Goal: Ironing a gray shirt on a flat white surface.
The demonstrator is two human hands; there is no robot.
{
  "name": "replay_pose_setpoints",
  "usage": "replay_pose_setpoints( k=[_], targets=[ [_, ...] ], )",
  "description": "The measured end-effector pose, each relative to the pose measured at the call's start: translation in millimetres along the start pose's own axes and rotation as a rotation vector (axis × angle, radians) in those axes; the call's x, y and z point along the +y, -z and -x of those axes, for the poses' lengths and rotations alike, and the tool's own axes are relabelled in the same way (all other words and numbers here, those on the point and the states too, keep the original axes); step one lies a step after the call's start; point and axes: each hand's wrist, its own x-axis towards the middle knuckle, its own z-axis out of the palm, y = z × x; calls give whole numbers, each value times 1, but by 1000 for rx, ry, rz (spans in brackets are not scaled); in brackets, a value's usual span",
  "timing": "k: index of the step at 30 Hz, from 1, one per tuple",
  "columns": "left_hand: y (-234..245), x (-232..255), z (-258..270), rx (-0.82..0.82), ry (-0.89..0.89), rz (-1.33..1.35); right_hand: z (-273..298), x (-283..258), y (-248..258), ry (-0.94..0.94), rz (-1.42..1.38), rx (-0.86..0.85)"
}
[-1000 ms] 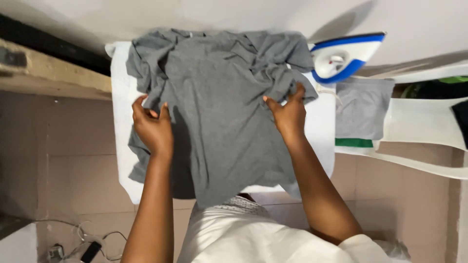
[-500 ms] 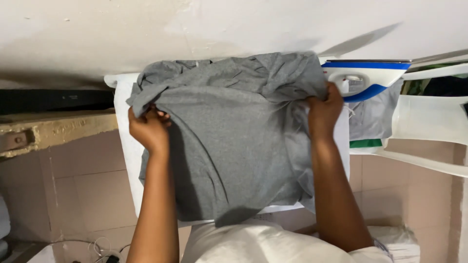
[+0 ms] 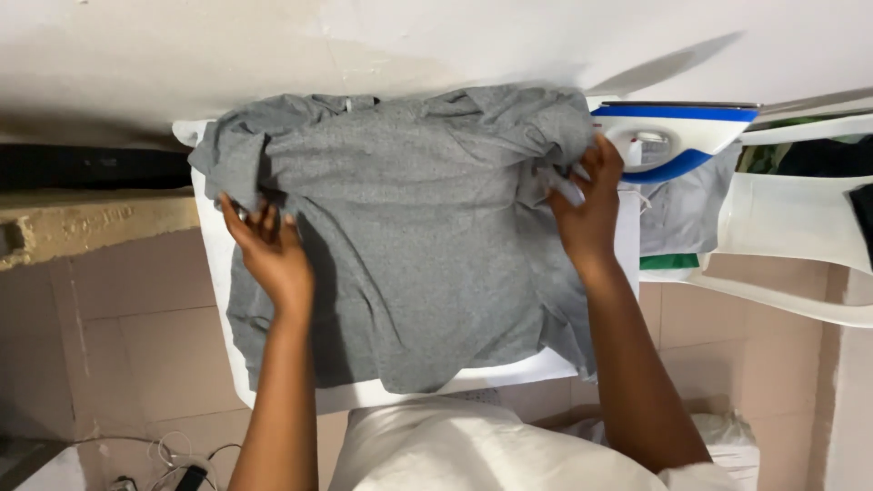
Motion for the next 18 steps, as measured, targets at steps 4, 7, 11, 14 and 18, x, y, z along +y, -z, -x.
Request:
replay_pose_setpoints(
  k=[4,7,11,14,18],
  targets=[
    [15,23,64,6,17,-139,57,21,28,-7,70,76],
    [29,22,110,24,-21,-315,101,59,52,-144,118,111],
    [35,36,153,-14,87,-434,150,83,66,-244,337,113],
    [34,29,185,-84,11,-528,182,106,67,-271,453,101],
    [23,49,224,-354,-136,-501,202,94,63,-359,438,121]
  ],
)
